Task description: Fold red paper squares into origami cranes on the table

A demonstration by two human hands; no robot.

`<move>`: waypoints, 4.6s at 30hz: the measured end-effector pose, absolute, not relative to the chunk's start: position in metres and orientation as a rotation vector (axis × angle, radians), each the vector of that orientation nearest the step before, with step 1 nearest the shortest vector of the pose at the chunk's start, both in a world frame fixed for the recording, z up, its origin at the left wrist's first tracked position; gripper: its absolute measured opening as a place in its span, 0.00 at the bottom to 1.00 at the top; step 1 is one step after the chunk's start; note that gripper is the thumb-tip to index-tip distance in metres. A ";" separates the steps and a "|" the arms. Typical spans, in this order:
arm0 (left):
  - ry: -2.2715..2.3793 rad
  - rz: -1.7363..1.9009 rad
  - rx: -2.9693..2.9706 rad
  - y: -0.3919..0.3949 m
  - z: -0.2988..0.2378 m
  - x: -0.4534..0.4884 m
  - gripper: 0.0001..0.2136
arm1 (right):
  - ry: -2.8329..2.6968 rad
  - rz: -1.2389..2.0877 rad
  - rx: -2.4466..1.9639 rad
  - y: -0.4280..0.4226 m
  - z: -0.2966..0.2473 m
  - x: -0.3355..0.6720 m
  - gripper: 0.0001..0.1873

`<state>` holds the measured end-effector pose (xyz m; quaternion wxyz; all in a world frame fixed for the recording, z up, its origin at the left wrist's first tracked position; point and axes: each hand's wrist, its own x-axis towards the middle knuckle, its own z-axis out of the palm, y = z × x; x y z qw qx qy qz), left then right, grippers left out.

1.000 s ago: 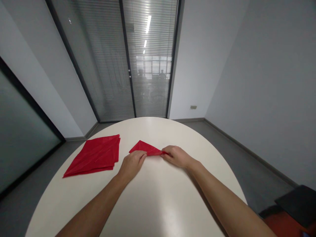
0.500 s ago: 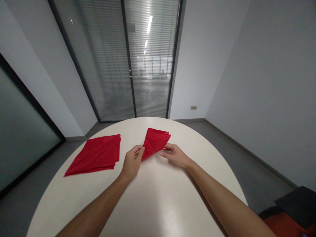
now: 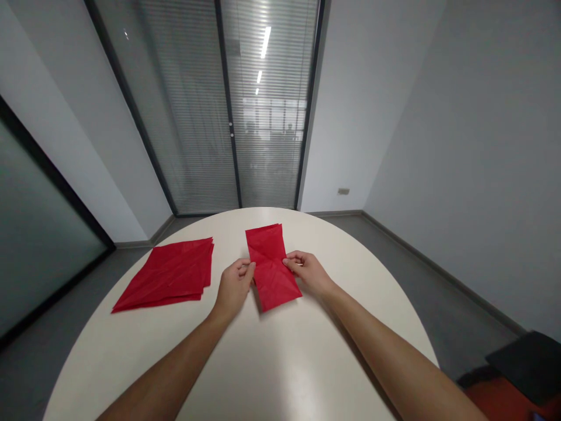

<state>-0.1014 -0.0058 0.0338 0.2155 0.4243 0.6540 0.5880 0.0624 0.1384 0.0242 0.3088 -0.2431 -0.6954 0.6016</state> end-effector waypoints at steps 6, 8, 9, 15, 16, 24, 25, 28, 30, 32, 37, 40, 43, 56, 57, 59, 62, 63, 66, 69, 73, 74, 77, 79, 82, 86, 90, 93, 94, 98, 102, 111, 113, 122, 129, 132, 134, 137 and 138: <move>2.372 1.276 1.516 -0.009 0.023 -0.108 0.05 | -2.057 1.345 -0.761 0.145 0.012 0.067 0.19; 2.387 1.207 1.728 -0.010 0.023 -0.107 0.07 | -2.145 1.201 -0.811 0.145 0.011 0.069 0.16; 2.319 1.178 1.863 -0.011 0.022 -0.106 0.08 | -2.178 1.130 -0.829 0.145 0.012 0.070 0.15; 2.026 0.849 2.247 -0.011 0.012 -0.105 0.21 | -2.350 0.588 -0.824 0.128 0.033 0.071 0.15; 2.049 0.807 2.233 -0.011 0.010 -0.105 0.22 | -2.393 0.568 -0.751 0.123 0.037 0.071 0.15; 2.338 0.555 2.192 -0.011 0.014 -0.104 0.21 | -2.886 0.550 -0.529 0.103 0.037 0.071 0.33; 2.359 0.535 2.192 -0.012 0.015 -0.104 0.20 | -2.903 0.547 -0.574 0.104 0.036 0.072 0.35; 2.407 0.510 2.178 -0.012 0.017 -0.102 0.20 | -2.953 0.543 -0.572 0.112 0.036 0.077 0.44; 2.450 0.507 2.156 -0.013 0.017 -0.102 0.19 | -2.977 0.520 -0.524 0.116 0.037 0.081 0.52; 2.496 0.511 2.139 -0.014 0.018 -0.102 0.19 | -2.970 0.483 -0.507 0.119 0.039 0.083 0.53; 2.442 0.596 2.225 -0.015 0.020 -0.105 0.17 | -2.923 0.432 -0.477 0.123 0.041 0.085 0.44; 2.257 0.657 2.351 -0.014 0.019 -0.106 0.15 | -2.911 0.409 -0.434 0.125 0.041 0.085 0.40; 2.232 0.662 2.325 -0.014 0.017 -0.107 0.15 | -2.890 0.376 -0.376 0.128 0.041 0.086 0.32; 2.317 0.607 2.240 -0.013 0.023 -0.106 0.12 | -2.839 0.458 -0.277 0.122 0.059 0.089 0.17; 2.315 0.610 2.241 -0.013 0.023 -0.107 0.12 | -2.832 0.466 -0.287 0.122 0.059 0.089 0.17; 2.314 0.618 2.238 -0.012 0.023 -0.107 0.11 | -2.813 0.498 -0.290 0.124 0.057 0.090 0.17; 2.333 0.625 2.219 -0.012 0.022 -0.109 0.11 | -2.768 0.559 -0.324 0.126 0.052 0.090 0.18; 2.339 0.624 2.211 -0.012 0.022 -0.109 0.11 | -2.744 0.571 -0.369 0.127 0.050 0.089 0.16; 2.350 0.632 2.173 -0.012 0.023 -0.107 0.11 | -2.633 0.585 -0.595 0.128 0.041 0.083 0.14; 2.364 0.622 2.122 -0.013 0.025 -0.106 0.10 | -2.531 0.611 -0.731 0.128 0.032 0.075 0.14; 2.386 0.648 2.081 -0.013 0.024 -0.106 0.10 | -2.490 0.643 -0.740 0.126 0.026 0.071 0.20; 2.385 0.659 2.079 -0.013 0.023 -0.106 0.12 | -2.483 0.652 -0.728 0.125 0.025 0.070 0.22; 2.359 0.689 2.105 -0.013 0.023 -0.106 0.17 | -2.449 0.661 -0.658 0.125 0.023 0.071 0.26; 2.333 0.697 2.139 -0.013 0.023 -0.107 0.18 | -2.443 0.632 -0.598 0.126 0.021 0.071 0.24; 2.320 0.676 2.180 -0.012 0.021 -0.107 0.18 | -2.493 0.531 -0.547 0.129 0.019 0.071 0.19; 2.230 0.684 2.276 -0.010 0.017 -0.110 0.19 | -2.601 0.424 -0.500 0.130 0.021 0.071 0.19; 2.078 0.682 2.338 -0.008 0.013 -0.112 0.25 | -2.658 0.366 -0.478 0.126 0.027 0.070 0.19; 2.087 0.654 2.321 -0.008 0.014 -0.112 0.24 | -2.664 0.350 -0.467 0.120 0.030 0.069 0.19; 2.094 0.662 2.321 -0.009 0.016 -0.111 0.23 | -2.664 0.350 -0.442 0.117 0.031 0.068 0.20; 2.066 0.759 2.307 -0.011 0.021 -0.110 0.17 | -2.758 0.434 -0.323 0.103 0.033 0.066 0.27; 2.042 0.788 2.270 -0.012 0.017 -0.113 0.18 | -2.919 0.554 -0.475 0.094 0.032 0.065 0.40; 1.996 0.459 2.294 -0.016 0.007 -0.119 0.26 | -2.877 0.424 -0.604 0.098 0.027 0.064 0.37; 1.968 0.401 2.305 -0.019 0.010 -0.119 0.27 | -2.888 0.443 -0.519 0.098 0.028 0.065 0.35; 2.053 0.424 2.303 -0.022 0.017 -0.112 0.28 | -2.842 0.336 -0.684 0.106 0.027 0.066 0.40; 2.088 0.517 2.307 -0.023 0.028 -0.108 0.24 | -2.911 0.538 -0.532 0.105 0.033 0.071 0.37; 2.092 0.545 2.325 -0.021 0.028 -0.108 0.21 | -2.905 0.558 -0.593 0.107 0.034 0.072 0.38; 2.100 0.569 2.337 -0.019 0.026 -0.108 0.19 | -2.891 0.541 -0.586 0.109 0.033 0.072 0.38; 2.116 0.620 2.339 -0.017 0.024 -0.109 0.18 | -2.861 0.500 -0.554 0.111 0.030 0.072 0.36; 2.117 0.637 2.338 -0.016 0.024 -0.109 0.17 | -2.851 0.488 -0.542 0.112 0.030 0.072 0.35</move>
